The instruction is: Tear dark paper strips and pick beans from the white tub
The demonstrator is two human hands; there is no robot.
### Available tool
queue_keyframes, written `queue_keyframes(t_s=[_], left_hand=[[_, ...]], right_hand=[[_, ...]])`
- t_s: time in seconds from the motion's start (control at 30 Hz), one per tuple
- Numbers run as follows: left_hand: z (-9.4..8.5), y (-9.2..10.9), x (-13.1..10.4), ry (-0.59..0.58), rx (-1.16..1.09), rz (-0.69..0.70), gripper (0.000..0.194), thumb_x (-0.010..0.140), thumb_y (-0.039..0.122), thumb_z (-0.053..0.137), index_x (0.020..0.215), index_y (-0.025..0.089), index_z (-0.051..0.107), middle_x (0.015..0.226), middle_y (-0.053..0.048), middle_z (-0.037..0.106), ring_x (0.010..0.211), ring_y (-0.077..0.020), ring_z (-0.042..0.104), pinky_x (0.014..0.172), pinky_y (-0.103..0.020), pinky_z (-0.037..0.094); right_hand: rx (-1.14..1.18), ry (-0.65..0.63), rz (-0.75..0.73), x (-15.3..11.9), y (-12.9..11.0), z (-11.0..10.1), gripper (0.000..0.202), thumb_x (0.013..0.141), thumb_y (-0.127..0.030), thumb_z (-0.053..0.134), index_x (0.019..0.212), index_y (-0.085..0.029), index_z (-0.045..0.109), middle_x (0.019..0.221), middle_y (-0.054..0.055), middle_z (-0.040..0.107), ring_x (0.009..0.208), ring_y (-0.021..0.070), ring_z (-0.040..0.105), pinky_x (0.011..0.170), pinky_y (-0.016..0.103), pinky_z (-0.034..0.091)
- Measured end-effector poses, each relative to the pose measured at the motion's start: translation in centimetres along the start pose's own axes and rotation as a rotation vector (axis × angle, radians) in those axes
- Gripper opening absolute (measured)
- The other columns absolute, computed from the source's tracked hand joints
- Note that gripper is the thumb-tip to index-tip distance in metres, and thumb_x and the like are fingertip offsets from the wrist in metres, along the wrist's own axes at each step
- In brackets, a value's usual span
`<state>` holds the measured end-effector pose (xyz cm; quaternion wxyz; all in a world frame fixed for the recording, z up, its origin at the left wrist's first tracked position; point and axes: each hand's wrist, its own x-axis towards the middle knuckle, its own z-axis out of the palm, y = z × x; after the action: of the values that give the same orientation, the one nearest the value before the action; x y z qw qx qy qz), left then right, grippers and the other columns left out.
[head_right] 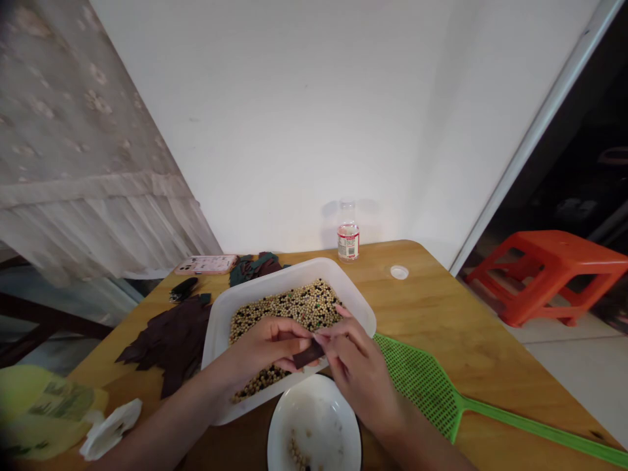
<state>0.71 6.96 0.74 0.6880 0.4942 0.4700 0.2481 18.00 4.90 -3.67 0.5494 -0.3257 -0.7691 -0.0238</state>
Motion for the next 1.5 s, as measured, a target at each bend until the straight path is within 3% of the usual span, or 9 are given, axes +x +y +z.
queue_keyframes(t_s=[0.63, 0.9, 1.1, 1.5], left_hand=[[-0.07, -0.16, 0.19, -0.013, 0.009, 0.007, 0.029, 0.061, 0.040, 0.076, 0.077, 0.017, 0.069, 0.069, 0.001, 0.067, 0.069, -0.0118, 0.064, 0.067, -0.024, 0.051], [-0.35, -0.34, 0.13, -0.010, 0.006, 0.004, 0.031, 0.063, 0.040, 0.075, 0.082, 0.016, 0.069, 0.074, -0.003, 0.070, 0.071, -0.0144, 0.066, 0.070, -0.028, 0.052], [-0.17, -0.33, 0.20, 0.014, -0.012, 0.015, 0.034, 0.061, 0.042, 0.076, 0.082, 0.016, 0.068, 0.075, -0.002, 0.069, 0.074, -0.0156, 0.066, 0.071, -0.029, 0.052], [-0.29, -0.53, 0.17, 0.008, -0.054, 0.039, 0.037, 0.060, 0.043, 0.078, 0.082, 0.015, 0.067, 0.075, -0.002, 0.070, 0.072, -0.0141, 0.066, 0.068, -0.027, 0.052]], right_hand=[[0.045, 0.006, 0.037, 0.06, -0.39, 0.23, 0.025, 0.080, -0.002, 0.053, 0.064, -0.021, 0.047, 0.072, -0.002, 0.057, 0.065, 0.0105, 0.061, 0.089, 0.039, 0.054], [0.014, 0.089, 0.091, 0.18, 0.55, -0.32, 0.032, 0.079, -0.001, 0.057, 0.062, -0.022, 0.039, 0.073, -0.002, 0.057, 0.068, 0.0107, 0.062, 0.093, 0.041, 0.052], [0.039, 0.001, 0.009, -0.07, -0.03, 0.01, 0.029, 0.079, 0.000, 0.054, 0.064, -0.022, 0.043, 0.073, -0.002, 0.058, 0.067, 0.0108, 0.061, 0.090, 0.040, 0.054], [0.046, 0.016, 0.041, -0.60, -0.09, 0.40, 0.032, 0.080, 0.001, 0.053, 0.062, -0.022, 0.039, 0.072, -0.003, 0.054, 0.068, 0.0110, 0.060, 0.093, 0.045, 0.052]])
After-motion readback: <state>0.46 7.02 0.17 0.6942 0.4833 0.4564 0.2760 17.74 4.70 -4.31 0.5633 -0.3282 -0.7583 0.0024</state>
